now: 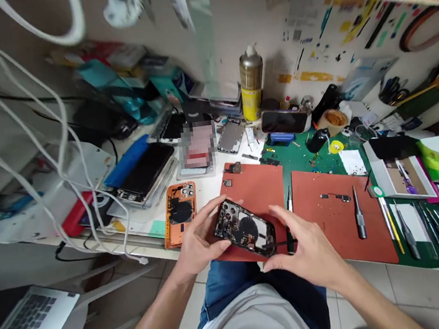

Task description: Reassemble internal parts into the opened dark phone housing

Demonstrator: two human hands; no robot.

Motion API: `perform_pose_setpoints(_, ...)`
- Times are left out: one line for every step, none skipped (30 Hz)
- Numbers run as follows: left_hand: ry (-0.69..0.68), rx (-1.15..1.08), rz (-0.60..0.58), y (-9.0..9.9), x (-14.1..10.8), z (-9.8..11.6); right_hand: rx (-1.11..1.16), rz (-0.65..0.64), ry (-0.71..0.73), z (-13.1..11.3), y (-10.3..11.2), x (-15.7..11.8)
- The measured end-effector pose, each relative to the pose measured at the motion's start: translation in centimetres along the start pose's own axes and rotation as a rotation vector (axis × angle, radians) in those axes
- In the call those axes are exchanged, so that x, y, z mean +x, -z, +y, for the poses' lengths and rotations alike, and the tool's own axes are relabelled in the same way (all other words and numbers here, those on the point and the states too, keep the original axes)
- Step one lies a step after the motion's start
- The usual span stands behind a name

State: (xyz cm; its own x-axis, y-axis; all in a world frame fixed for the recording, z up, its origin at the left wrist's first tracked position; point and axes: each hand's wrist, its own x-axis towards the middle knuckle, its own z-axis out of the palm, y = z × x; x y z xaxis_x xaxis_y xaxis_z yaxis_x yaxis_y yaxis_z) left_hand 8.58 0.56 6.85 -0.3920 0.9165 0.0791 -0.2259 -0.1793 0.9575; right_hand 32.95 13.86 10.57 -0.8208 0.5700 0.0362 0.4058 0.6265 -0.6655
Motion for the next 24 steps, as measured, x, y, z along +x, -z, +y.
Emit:
perform_pose_setpoints(-0.004,-0.026,0.005,-0.7,0.2,-0.2,0.033,0.072,0.025,-0.6,0.2,-0.4)
perform_pose_setpoints(0.010,-0.067,0.015,-1.5,0.3,-0.3,0.060,0.147,0.058,-1.2,0.5,-0.8)
perform_pose_setpoints(0.045,-0.129,0.030,-2.4,0.2,-0.4,0.075,0.220,0.097,-1.8,0.7,-1.2)
perform_pose_setpoints(0.110,-0.217,0.048,-3.3,-0.1,-0.3,0.076,0.281,0.141,-2.4,0.8,-1.5)
perform_pose_setpoints(0.206,-0.341,0.072,-4.2,-0.5,-0.2,0.061,0.321,0.186,-2.9,0.9,-1.7)
perform_pose_setpoints(0.310,-0.459,0.091,-5.0,-0.9,0.0,0.037,0.342,0.229,-3.4,1.0,-1.8)
perform_pose_setpoints(0.415,-0.564,0.108,-5.8,-1.5,0.3,0.011,0.344,0.264,-3.7,1.1,-1.8)
perform_pose_setpoints(0.508,-0.638,0.118,-6.4,-2.0,0.6,-0.012,0.333,0.287,-3.9,1.1,-1.7)
perform_pose_setpoints(0.578,-0.670,0.118,-6.9,-2.5,0.8,-0.037,0.316,0.303,-3.9,1.1,-1.6)
perform_pose_setpoints(0.633,-0.680,0.120,-7.3,-3.0,1.0,-0.062,0.303,0.314,-3.9,1.1,-1.5)
perform_pose_setpoints(0.677,-0.677,0.127,-7.6,-3.4,1.2,-0.084,0.291,0.321,-3.7,1.0,-1.4)
perform_pose_setpoints(0.718,-0.666,0.135,-7.8,-3.7,1.3,-0.099,0.276,0.327,-3.6,0.9,-1.4)
perform_pose_setpoints(0.752,-0.648,0.141,-8.0,-4.0,1.4,-0.105,0.261,0.335,-3.4,0.9,-1.4)
perform_pose_setpoints(0.779,-0.624,0.146,-8.1,-4.2,1.4,-0.106,0.250,0.344,-3.2,0.8,-1.5)
perform_pose_setpoints(0.800,-0.594,0.146,-8.2,-4.3,1.5,-0.106,0.239,0.353,-3.1,0.7,-1.6)
perform_pose_setpoints(0.816,-0.563,0.142,-8.3,-4.4,1.6,-0.107,0.227,0.361,-3.0,0.7,-1.7)
perform_pose_setpoints(0.824,-0.535,0.133,-8.4,-4.4,1.6,-0.115,0.218,0.368,-3.0,0.7,-1.8)
perform_pose_setpoints(0.826,-0.511,0.122,-8.5,-4.5,1.6,-0.126,0.210,0.374,-2.9,0.7,-1.9)
perform_pose_setpoints(0.824,-0.493,0.111,-8.6,-4.5,1.6,-0.138,0.200,0.377,-2.9,0.7,-2.0)
perform_pose_setpoints(0.823,-0.482,0.098,-8.7,-4.5,1.5,-0.146,0.188,0.378,-2.9,0.7,-2.1)
perform_pose_setpoints(0.821,-0.475,0.082,-8.7,-4.4,1.5,-0.151,0.178,0.379,-2.8,0.8,-2.2)
perform_pose_setpoints(0.821,-0.473,0.067,-8.8,-4.5,1.4,-0.154,0.171,0.378,-2.8,0.8,-2.2)
perform_pose_setpoints(0.822,-0.473,0.054,-8.8,-4.5,1.3,-0.155,0.166,0.376,-2.7,0.9,-2.3)
perform_pose_setpoints(0.826,-0.473,0.045,-8.8,-4.5,1.2,-0.154,0.162,0.374,-2.7,0.9,-2.4)
